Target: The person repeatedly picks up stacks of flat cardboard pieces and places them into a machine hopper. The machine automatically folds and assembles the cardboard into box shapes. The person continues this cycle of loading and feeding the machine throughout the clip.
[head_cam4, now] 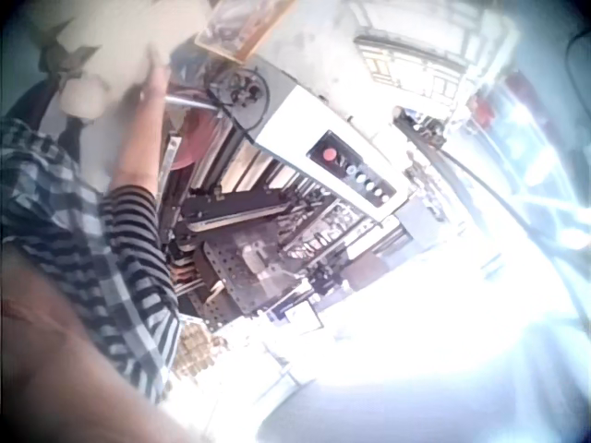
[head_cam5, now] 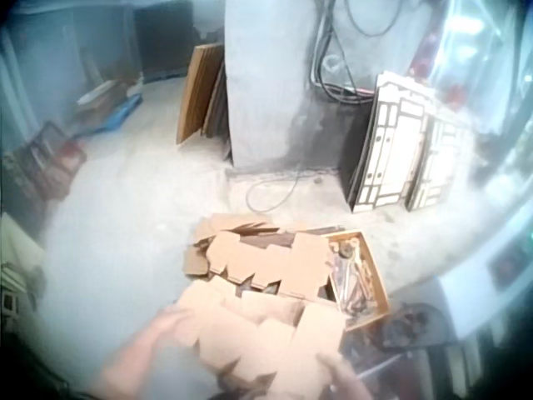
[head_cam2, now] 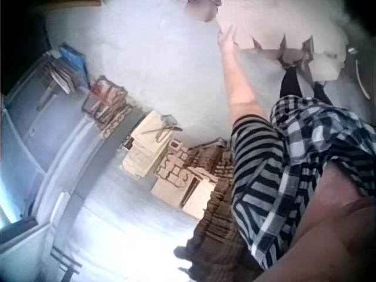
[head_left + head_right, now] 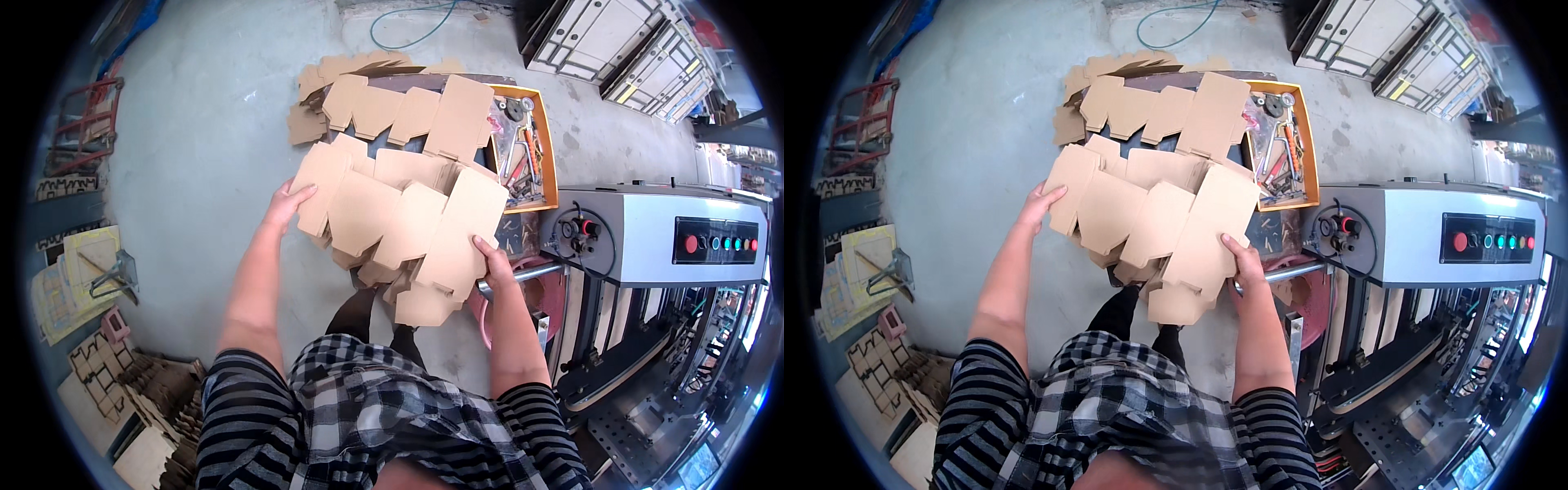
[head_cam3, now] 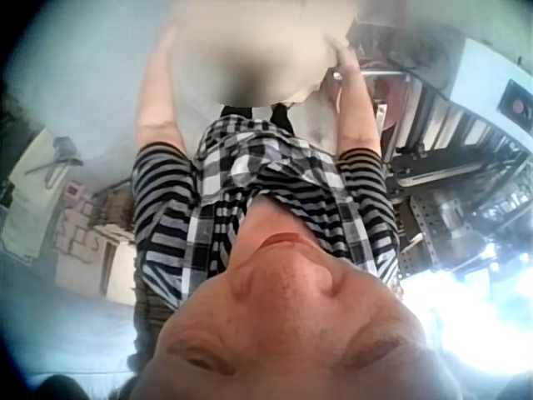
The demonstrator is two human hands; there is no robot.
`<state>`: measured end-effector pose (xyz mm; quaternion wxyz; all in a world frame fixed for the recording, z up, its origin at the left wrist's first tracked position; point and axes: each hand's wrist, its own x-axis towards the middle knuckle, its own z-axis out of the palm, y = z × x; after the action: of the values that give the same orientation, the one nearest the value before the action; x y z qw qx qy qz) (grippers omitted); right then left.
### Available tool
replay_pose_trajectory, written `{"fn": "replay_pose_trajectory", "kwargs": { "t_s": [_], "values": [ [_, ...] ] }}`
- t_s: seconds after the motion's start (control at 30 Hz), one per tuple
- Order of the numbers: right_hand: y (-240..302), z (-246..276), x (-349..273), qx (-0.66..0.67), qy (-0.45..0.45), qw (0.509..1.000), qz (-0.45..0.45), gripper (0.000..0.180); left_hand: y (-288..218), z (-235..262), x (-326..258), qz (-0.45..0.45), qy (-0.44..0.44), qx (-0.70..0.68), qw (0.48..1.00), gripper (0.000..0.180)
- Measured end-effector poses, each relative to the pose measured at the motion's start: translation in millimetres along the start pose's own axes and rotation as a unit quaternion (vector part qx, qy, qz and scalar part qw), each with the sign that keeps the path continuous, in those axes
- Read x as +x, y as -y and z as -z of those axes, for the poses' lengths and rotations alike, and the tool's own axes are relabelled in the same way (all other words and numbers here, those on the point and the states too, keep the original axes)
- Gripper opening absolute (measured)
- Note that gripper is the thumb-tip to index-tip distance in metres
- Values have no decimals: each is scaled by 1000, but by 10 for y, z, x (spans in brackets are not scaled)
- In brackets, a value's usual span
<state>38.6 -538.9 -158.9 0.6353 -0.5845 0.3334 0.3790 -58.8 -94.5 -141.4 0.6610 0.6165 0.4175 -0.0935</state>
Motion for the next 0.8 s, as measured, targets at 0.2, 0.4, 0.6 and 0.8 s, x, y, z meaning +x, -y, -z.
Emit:
{"fn": "replay_pose_trajectory", "kwargs": {
  "t_s": [0.2,0.4,0.6,0.8],
  "values": [
    [59,-54,-89,-17,-17,999,36,64,34,-15,92,12,10,-26,1000,69],
    [77,-6,-320,-3,12,998,69,62,186,-54,-48,-46,23,-59,997,70],
    [-116,160,-271,98,82,988,89,69,258,-41,-121,-88,28,-66,994,73],
    [-134,82,-614,134,83,976,152,77,280,26,-300,-141,28,-45,989,78]
  ]
}}
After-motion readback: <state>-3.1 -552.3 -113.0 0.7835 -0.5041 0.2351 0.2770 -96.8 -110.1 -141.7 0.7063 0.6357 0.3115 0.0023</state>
